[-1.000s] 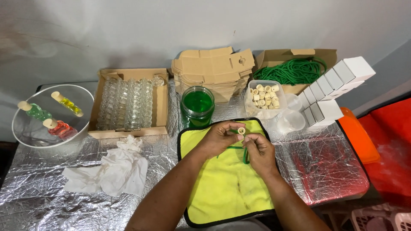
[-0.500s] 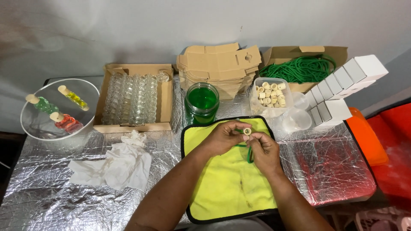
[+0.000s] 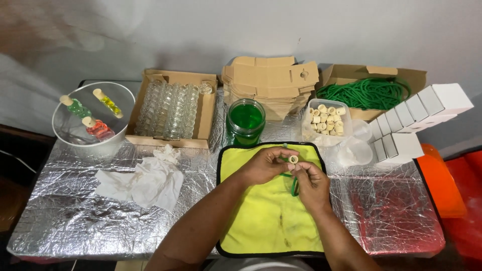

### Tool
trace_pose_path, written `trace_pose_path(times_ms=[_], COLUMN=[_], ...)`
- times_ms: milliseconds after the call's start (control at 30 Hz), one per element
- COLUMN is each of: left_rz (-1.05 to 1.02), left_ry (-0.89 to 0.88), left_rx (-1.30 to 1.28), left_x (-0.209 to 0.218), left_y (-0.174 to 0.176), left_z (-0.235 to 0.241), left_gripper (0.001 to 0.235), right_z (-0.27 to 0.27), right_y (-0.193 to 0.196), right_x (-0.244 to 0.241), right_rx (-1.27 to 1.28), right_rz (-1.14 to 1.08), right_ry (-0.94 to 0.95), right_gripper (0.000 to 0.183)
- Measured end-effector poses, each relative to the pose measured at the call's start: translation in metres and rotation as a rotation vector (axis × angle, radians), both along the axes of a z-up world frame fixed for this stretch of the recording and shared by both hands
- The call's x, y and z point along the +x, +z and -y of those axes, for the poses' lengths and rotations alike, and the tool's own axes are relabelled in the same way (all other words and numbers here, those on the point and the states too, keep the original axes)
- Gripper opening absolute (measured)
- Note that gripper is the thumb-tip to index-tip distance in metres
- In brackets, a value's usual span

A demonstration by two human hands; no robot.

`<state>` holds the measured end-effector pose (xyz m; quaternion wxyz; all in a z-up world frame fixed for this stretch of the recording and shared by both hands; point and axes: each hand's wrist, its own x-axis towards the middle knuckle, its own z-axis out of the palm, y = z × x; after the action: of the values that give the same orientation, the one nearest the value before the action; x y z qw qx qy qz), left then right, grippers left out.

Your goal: Filling a small perfume bottle using a syringe, inserting a stopper, and attaching a decorative green cord.

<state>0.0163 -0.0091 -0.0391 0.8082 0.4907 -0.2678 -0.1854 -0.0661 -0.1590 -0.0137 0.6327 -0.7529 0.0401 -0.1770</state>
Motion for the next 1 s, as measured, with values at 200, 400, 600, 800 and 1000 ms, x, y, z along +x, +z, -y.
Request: trace_pose_path(times_ms=[200, 400, 600, 800, 1000], left_rz=[0.007, 0.009, -0.002, -0.025, -0.047], left_ry=[-0.009, 0.023, 0.052, 0.113, 0.117], left_rx=[-0.032, -0.024, -0.015, 0.039, 0.042], left_x=[-0.001, 0.002, 0.002, -0.016, -0.021], left_y=[-0.001, -0.008, -0.010, 0.014, 0.020], left_z=[0.003, 0.007, 0.008, 0.004, 0.003], left_gripper=[0.040, 0.041, 0.041, 0.042, 0.037], right_z=[-0.001, -0.003, 0.008, 0.003, 0.004], right_y=[0.006, 0.017, -0.010, 0.012, 0.004], right_x=[-0.004, -0.008, 0.000, -0.011, -0.007], right_rx=[0.026, -0.005, -0.024, -0.014, 0.017], right_rz=[-0.008, -0.023, -0.003, 0.011, 0.057], right_ry=[0.013, 0.012, 0.000, -0.009, 0.009], right_gripper=[0.011, 0.013, 0.011, 0.009, 0.012])
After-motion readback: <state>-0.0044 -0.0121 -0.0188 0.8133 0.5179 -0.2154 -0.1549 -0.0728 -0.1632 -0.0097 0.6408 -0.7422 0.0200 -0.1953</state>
